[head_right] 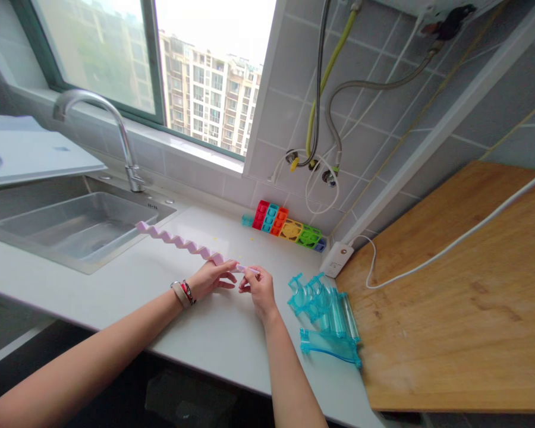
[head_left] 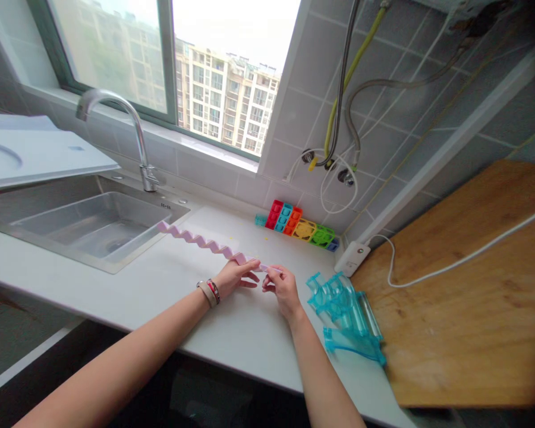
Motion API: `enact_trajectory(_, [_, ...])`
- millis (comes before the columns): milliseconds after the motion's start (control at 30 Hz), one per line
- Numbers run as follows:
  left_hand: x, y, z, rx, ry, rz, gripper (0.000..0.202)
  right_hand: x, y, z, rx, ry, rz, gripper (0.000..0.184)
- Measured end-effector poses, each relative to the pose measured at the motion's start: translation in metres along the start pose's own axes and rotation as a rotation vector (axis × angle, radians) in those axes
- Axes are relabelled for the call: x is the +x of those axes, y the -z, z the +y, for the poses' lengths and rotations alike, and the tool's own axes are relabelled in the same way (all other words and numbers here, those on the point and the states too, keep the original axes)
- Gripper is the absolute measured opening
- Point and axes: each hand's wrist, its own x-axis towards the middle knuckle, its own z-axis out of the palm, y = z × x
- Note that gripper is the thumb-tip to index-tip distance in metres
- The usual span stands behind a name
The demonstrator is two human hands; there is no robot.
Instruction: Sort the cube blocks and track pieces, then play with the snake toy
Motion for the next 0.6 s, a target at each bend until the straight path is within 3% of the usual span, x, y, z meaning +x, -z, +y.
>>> enact_trajectory(600, [-0.003, -0.002, 0.005, -0.179, 0.02, -0.119, 0.041, -0.006, 0.009, -0.013, 0.117, -0.019, -0.195, 0.024])
